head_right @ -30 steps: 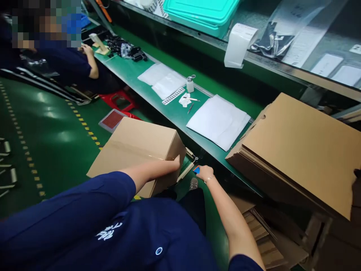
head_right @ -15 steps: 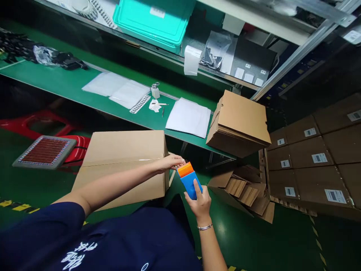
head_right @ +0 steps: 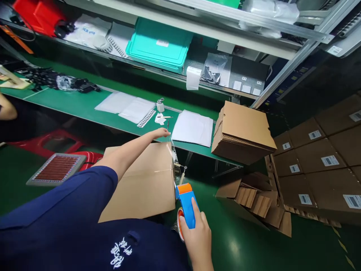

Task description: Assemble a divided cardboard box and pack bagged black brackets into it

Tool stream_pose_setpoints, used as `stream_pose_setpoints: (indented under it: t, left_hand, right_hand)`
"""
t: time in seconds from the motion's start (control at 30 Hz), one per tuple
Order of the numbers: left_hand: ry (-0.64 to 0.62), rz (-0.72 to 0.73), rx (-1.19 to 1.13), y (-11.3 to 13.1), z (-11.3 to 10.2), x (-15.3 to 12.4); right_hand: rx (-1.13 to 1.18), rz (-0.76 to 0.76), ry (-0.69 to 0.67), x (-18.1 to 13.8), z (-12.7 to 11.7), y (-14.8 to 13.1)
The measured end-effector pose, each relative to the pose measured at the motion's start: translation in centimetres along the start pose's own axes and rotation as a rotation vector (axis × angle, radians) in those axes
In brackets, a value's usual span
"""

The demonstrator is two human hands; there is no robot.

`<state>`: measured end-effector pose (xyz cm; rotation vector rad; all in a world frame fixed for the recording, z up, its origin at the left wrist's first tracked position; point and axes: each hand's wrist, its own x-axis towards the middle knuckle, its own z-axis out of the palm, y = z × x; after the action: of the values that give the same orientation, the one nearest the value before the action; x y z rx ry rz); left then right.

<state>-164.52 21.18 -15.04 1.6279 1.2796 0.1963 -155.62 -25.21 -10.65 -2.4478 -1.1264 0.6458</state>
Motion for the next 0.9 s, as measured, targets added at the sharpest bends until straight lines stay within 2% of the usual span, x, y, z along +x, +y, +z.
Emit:
stream_pose_setpoints:
  t: [0.2,0.4,0.57,0.7,0.9]
  left_hand:
    - [-0.134,0.031,0.094,-3.1,1.9,3.2]
    - [-0.143,0.190,0.071,-3.0,1.3,5.3]
    - [-0.196,0.206,0.117,-4.4,2.1,5.7]
    - [-0.220,0.212,0.162,-6.0,2.9,5.5]
    - [-0.246,0.204,0.322,-5.7,2.3,5.2]
  right_hand:
    - [-0.012,0.147,-0.048,0.4,1.4,-4.8]
    - [-0.003,0.207,0.001,-0.8,1.2,-7.9]
    - [-0.033,0.232,0.001,-1.4,1.8,-9.1]
    - [-0.057,0.220,0.073,-2.5,2.4,-9.6]
    - [-0.090,0.198,0.096,-3.7,2.7,-10.5]
